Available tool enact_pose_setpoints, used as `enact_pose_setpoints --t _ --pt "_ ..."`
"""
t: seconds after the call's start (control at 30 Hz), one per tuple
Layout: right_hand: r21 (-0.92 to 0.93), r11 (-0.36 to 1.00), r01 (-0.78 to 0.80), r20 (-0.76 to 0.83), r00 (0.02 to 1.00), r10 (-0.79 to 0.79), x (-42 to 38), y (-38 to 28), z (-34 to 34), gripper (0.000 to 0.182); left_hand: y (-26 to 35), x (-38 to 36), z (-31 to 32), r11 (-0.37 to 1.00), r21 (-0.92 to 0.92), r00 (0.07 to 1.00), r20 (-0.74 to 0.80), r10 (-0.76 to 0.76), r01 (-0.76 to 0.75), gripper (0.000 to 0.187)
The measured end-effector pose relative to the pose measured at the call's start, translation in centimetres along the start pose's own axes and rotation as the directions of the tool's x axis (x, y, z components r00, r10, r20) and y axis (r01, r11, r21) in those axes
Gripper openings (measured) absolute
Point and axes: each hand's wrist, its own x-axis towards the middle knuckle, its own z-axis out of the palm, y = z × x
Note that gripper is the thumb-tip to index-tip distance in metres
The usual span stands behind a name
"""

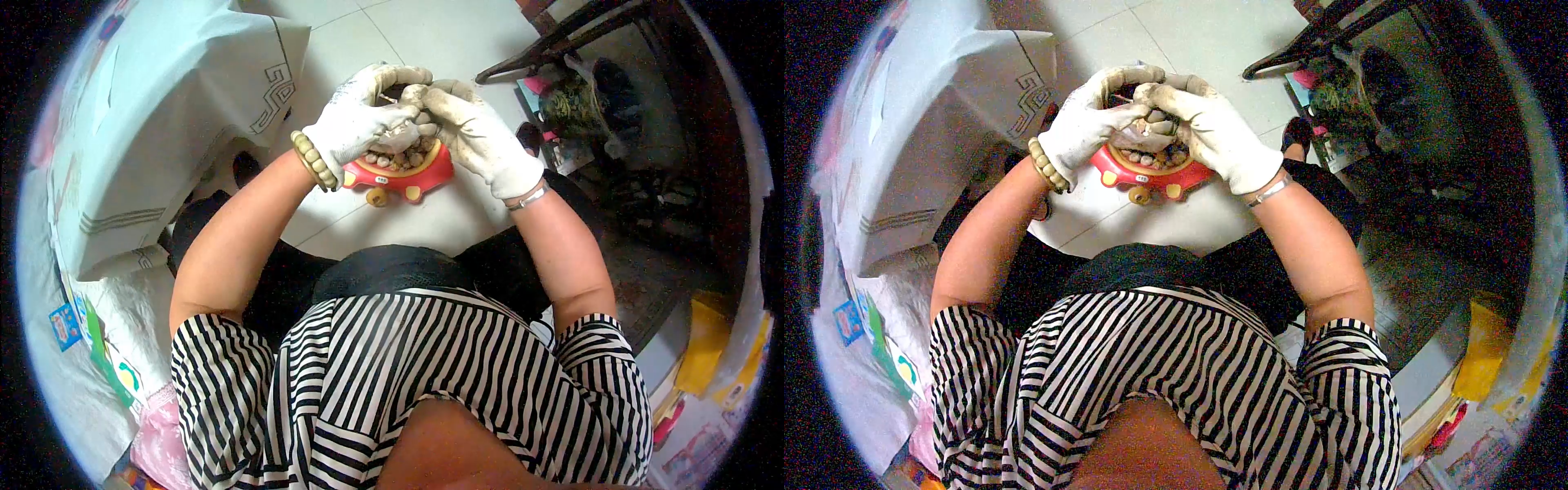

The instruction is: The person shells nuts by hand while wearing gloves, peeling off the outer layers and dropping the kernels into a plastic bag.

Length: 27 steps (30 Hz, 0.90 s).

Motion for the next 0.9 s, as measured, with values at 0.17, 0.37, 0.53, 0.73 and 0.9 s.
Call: enact_pose_setpoints --t 0.17,0.37,0.53,0.73,0.9 --pt "0.232 0.971 -0.064 0.148 0.989 0.029 -0.3 -0.5 0.6 0.024 1.1 -0.5 -0.1 0.93 -0.337 0.989 0.06 -0.137 0.149 0.037" --pt "-0.058 0.995 -0.079 0.061 0.995 0.083 -0.7 -1.1 1.8 0.025 -1.7 0.1 -0.6 0.99 0.044 0.99 0.011 0.137 -0.138 0.034" --pt "-0.071 0.988 -0.139 0.26 0.954 0.153 -0.7 -1.3 1.2 0.034 -1.4 0.6 -1.0 0.889 0.383 0.967 0.143 0.212 -0.252 0.036" --pt "-0.123 0.978 -0.169 0.325 0.924 0.201 0.1 -1.3 0.3 0.039 -0.5 0.7 -1.5 0.984 0.176 0.963 0.265 -0.052 0.005 0.038" --pt "-0.121 0.979 -0.167 0.357 0.913 0.2 0.2 -1.6 0.6 0.041 -0.9 0.8 -1.6 0.994 -0.028 0.951 0.296 -0.089 0.102 0.043"
